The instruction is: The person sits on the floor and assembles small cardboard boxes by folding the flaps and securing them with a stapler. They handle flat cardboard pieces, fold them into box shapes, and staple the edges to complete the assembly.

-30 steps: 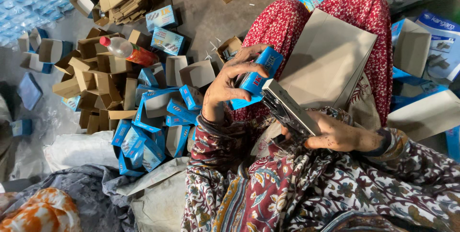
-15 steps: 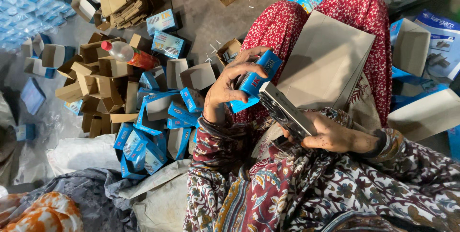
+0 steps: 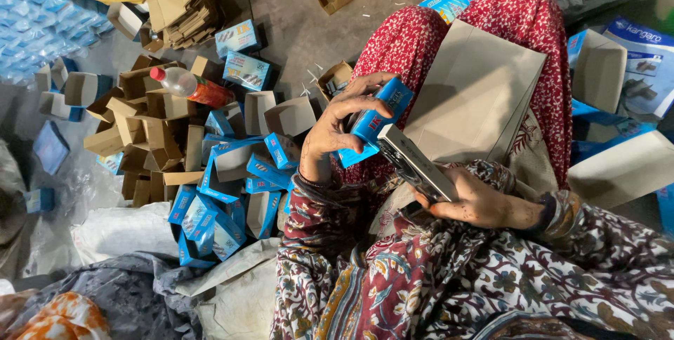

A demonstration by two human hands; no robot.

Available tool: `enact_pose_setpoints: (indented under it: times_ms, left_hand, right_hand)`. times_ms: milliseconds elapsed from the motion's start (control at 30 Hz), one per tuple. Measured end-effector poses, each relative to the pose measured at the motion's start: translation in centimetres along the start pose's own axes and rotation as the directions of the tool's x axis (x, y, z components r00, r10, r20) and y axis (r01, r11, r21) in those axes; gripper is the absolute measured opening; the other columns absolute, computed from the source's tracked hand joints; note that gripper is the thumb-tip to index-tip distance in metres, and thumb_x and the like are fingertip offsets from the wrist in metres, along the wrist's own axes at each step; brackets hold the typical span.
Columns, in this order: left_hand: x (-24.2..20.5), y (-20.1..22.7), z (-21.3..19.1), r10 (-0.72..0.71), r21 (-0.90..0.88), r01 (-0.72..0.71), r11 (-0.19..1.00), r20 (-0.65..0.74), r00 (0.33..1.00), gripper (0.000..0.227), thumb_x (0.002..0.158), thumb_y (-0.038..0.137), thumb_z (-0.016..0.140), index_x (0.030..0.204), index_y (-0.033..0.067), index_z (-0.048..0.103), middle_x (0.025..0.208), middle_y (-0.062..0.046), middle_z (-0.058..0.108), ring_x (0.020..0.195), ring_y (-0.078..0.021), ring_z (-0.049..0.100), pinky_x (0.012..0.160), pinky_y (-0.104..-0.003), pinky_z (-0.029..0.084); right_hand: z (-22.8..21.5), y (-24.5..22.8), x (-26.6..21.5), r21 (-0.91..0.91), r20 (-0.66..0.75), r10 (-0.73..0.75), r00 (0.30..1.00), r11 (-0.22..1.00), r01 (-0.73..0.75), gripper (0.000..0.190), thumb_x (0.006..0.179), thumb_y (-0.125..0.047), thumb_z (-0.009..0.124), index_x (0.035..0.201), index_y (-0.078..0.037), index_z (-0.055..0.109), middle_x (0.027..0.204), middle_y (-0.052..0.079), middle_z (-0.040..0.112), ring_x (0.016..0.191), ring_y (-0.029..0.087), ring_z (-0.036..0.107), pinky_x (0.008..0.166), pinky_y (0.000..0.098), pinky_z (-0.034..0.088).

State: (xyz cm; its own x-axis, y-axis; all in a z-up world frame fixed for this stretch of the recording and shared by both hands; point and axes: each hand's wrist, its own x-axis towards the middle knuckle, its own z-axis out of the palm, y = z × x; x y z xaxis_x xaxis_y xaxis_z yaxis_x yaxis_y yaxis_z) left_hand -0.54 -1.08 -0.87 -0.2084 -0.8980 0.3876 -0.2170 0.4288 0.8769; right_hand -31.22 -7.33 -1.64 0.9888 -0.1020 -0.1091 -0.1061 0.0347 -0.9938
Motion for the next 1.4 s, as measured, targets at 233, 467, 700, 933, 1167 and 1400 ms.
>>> enact_pose_setpoints:
  times_ms: [233,467,700,933,1167,1400]
  left_hand:
    - [0.2,0.7,-0.3,-0.017,0.012,0.017,1.000,0.015,1.000,0.083,0.068,0.079,0.074,0.119,0.0133,0.075,0.160,-0.018,0.049,0.142,-0.0356,0.051,0.122,-0.052,0.038]
    - [-0.3,3.1,-0.2,0.117,-0.047,-0.145,0.988,-0.376,0.919,0.080,0.080,0.062,0.082,0.143,0.0174,0.061,0.158,-0.015,0.038,0.144,-0.0326,0.043,0.119,-0.049,0.043]
    - [-1.1,2.1,1.5,0.197,-0.109,-0.579,0.808,-0.876,0.441,0.102,0.087,0.051,0.080,0.161,0.0183,0.019,0.160,-0.018,0.034,0.150,-0.0346,0.038,0.124,-0.054,0.036]
    - [-2.8,-1.4,6.1,-0.202,-0.167,0.126,0.978,-0.594,0.779,0.113,0.082,0.058,0.084,0.165,0.0052,0.028,0.168,-0.020,0.034,0.159,-0.0330,0.034,0.135,-0.046,0.024]
    - [-2.2,0.6,7.9,-0.167,0.569,0.308,0.763,-0.287,0.943,0.084,0.076,0.014,0.084,0.152,0.0165,0.050,0.160,-0.015,0.044,0.143,-0.0370,0.047,0.120,-0.046,0.039]
    - [0.3,1.1,7.7,0.034,0.691,0.257,0.676,-0.377,0.926,0.057,0.080,-0.001,0.072,0.135,0.0099,0.064,0.132,-0.013,0.068,0.118,-0.0321,0.064,0.104,-0.042,0.051]
  right_hand:
    - [0.6,1.2,0.8,-0.049,-0.063,-0.091,0.994,0.995,0.088,0.018,0.085,-0.010,0.071,0.101,-0.005,0.064,0.087,0.002,0.066,0.080,0.013,0.061,0.075,0.0309,0.053]
    - [-1.8,3.2,0.7,0.113,-0.033,-0.141,0.989,0.983,0.144,0.077,0.087,-0.018,0.072,0.153,-0.007,0.034,0.113,0.007,0.057,0.100,0.015,0.057,0.093,0.0356,0.055]
    - [-4.0,5.2,2.1,-0.872,-0.311,-0.241,0.919,0.458,-0.174,0.095,0.068,-0.034,0.086,0.146,-0.007,0.040,0.118,0.016,0.056,0.105,0.030,0.056,0.094,0.0484,0.044]
    - [-4.6,6.2,2.2,-0.912,-0.199,-0.284,0.938,0.403,-0.072,0.086,0.071,-0.039,0.079,0.145,-0.010,0.047,0.128,0.019,0.052,0.120,0.038,0.050,0.102,0.0537,0.039]
    - [-5.1,7.3,1.7,-0.910,-0.115,-0.298,0.948,0.414,0.019,0.073,0.084,-0.042,0.069,0.143,-0.006,0.046,0.139,0.026,0.047,0.127,0.045,0.044,0.105,0.0599,0.031]
    - [-5.0,6.7,1.3,-0.886,-0.077,-0.419,0.905,0.445,0.131,0.056,0.090,-0.041,0.070,0.131,-0.004,0.056,0.132,0.025,0.053,0.128,0.043,0.046,0.110,0.0557,0.035]
